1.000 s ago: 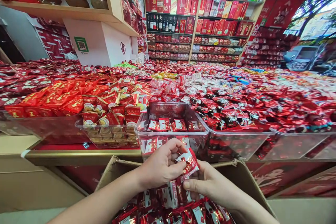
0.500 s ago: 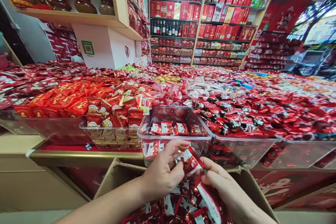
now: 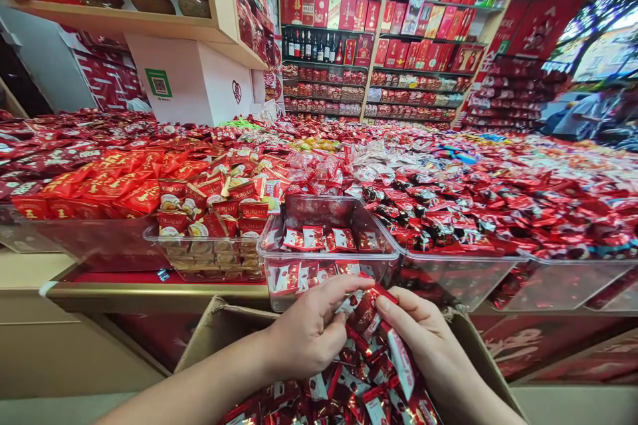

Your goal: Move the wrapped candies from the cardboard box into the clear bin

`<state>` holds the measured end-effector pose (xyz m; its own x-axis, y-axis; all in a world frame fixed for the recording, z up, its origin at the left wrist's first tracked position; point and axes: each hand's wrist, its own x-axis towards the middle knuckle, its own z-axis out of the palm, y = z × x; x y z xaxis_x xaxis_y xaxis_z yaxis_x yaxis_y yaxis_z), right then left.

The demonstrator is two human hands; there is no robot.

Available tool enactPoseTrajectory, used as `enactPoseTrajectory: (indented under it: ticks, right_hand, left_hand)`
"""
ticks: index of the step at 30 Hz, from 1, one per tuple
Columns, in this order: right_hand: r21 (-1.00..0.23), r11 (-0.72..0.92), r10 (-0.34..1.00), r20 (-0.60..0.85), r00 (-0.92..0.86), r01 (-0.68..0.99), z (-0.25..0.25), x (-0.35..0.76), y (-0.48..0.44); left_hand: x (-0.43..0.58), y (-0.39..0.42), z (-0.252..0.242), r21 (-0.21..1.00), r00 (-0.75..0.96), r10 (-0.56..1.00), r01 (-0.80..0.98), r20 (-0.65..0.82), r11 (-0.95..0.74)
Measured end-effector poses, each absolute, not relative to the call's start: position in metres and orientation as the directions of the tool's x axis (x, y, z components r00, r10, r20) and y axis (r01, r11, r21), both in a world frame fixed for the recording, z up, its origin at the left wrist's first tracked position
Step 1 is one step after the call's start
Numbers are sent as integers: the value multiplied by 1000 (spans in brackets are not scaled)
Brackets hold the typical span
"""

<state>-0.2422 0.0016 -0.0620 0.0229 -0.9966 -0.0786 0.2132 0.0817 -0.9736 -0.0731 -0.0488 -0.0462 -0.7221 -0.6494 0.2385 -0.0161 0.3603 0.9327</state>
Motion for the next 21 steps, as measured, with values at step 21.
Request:
enactPoseTrajectory:
  ticks: [21]
  right_hand:
    - [-980, -149, -981, 164, -107, -135, -62, -244, 1]
  left_hand:
    - [-83, -45, -39, 967, -726, -686, 135, -54, -218]
